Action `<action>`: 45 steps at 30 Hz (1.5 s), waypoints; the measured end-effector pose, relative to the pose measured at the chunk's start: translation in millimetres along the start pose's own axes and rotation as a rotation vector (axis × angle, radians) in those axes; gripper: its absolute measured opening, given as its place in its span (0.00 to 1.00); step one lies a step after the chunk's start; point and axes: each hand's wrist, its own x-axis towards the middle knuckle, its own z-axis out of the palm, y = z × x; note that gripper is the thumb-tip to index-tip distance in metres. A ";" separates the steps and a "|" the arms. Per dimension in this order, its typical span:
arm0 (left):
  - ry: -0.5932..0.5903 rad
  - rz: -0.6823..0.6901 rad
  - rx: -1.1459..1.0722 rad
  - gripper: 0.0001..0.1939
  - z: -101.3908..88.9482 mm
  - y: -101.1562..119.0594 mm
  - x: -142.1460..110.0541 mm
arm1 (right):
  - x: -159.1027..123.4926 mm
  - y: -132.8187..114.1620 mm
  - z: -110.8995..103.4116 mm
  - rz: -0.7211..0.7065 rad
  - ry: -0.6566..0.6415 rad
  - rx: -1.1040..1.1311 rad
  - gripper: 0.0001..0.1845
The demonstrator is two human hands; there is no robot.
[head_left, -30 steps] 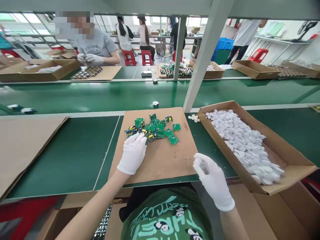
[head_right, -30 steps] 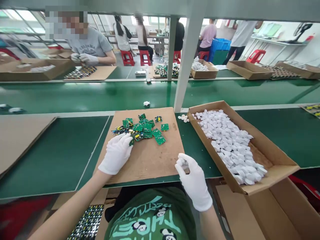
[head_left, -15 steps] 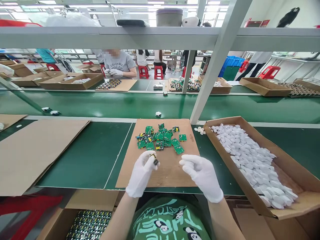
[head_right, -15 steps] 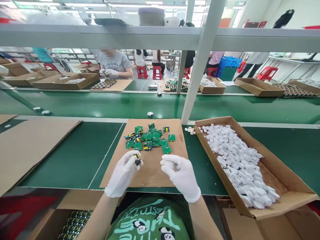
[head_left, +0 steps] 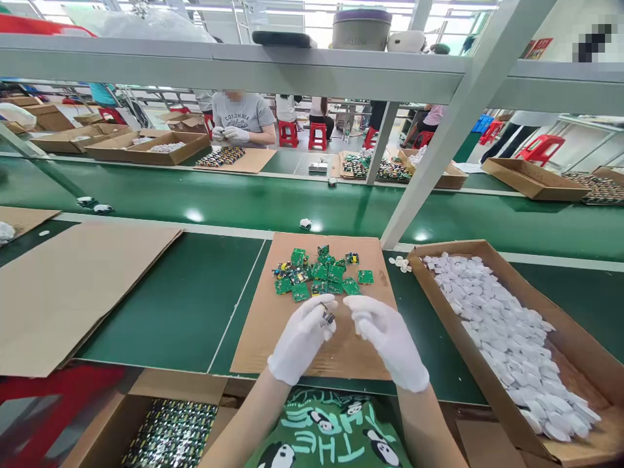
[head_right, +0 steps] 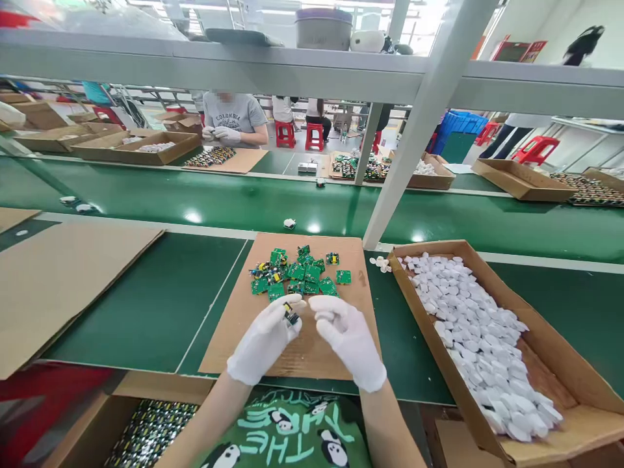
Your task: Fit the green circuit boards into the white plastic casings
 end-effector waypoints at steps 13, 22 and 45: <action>-0.103 0.541 0.618 0.22 -40.9 -20.2 -14.9 | -0.7 13.7 21.2 0.120 0.019 0.030 0.10; -0.060 1.009 1.216 0.33 -47.9 -25.6 -18.6 | -12.5 17.7 34.1 -0.028 -0.015 -0.093 0.10; -0.011 1.270 1.326 0.20 -50.4 -30.5 -16.3 | -19.6 36.2 40.6 -0.432 -0.031 -0.281 0.13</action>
